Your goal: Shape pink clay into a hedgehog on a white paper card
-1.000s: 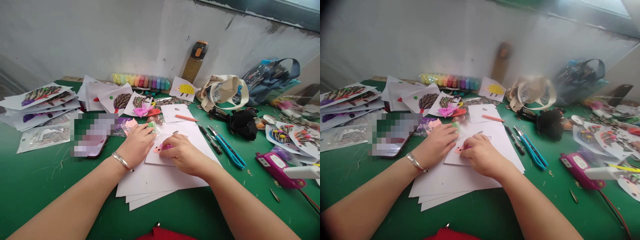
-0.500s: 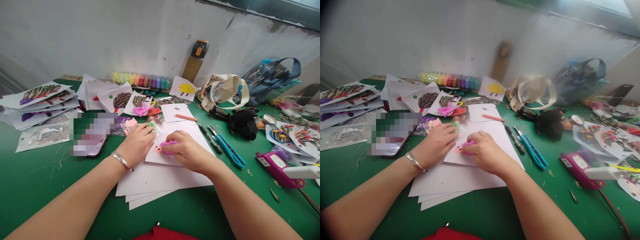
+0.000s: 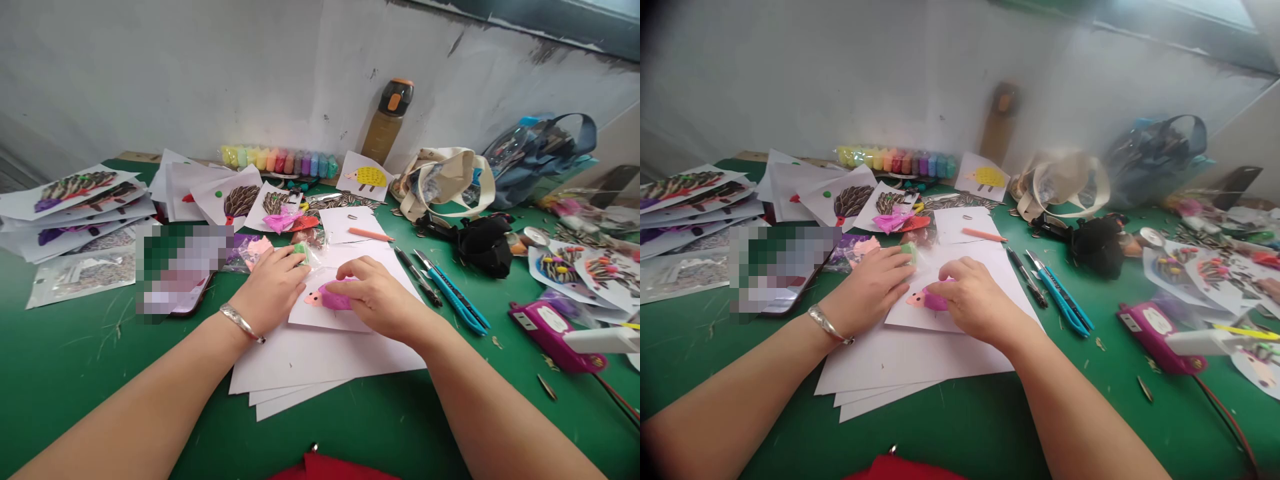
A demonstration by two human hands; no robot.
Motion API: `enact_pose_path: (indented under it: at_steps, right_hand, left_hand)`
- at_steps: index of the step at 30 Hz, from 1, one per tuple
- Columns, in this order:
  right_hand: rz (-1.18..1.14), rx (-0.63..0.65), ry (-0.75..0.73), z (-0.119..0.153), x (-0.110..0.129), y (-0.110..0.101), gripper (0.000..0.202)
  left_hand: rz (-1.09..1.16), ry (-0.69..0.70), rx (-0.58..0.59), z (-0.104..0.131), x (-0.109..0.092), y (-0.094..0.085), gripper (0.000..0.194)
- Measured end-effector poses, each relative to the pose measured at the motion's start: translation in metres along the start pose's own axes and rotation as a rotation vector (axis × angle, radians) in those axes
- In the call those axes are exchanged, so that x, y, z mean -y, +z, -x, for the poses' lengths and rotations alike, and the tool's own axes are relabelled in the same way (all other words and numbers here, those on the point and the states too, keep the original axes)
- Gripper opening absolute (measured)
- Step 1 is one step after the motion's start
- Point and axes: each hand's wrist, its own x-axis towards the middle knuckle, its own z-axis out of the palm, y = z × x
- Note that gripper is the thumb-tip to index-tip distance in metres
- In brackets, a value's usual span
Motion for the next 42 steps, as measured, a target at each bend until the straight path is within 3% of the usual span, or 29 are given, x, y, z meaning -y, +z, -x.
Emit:
enact_pose_path:
  at_steps: [6,12,15,18,34,42]
  right_hand:
    - [0.076,0.086,-0.046,-0.002,0.005,0.007,0.030]
    - [0.017,-0.162,0.022,0.002,-0.013,-0.008,0.043]
    - [0.001,-0.300,0.097,0.008,-0.025,-0.021,0.040]
    - [0.019,-0.353,0.202,0.013,-0.031,-0.031,0.034]
    - [-0.034,-0.238,0.259,0.013,-0.037,-0.029,0.035]
    - [-0.008,-0.226,0.279,0.011,-0.041,-0.025,0.034]
  left_hand:
    - [0.016,-0.014,-0.002,0.000,0.000,0.000,0.024]
    - [-0.008,-0.002,-0.018,0.001,0.001,0.000,0.026]
    - [0.003,0.011,-0.038,0.002,0.002,0.001,0.028]
    - [0.000,0.012,-0.058,0.002,0.003,0.002,0.029]
    - [-0.019,-0.058,-0.237,0.003,0.004,0.001,0.035]
    - [0.072,0.049,-0.323,0.003,0.002,-0.003,0.029]
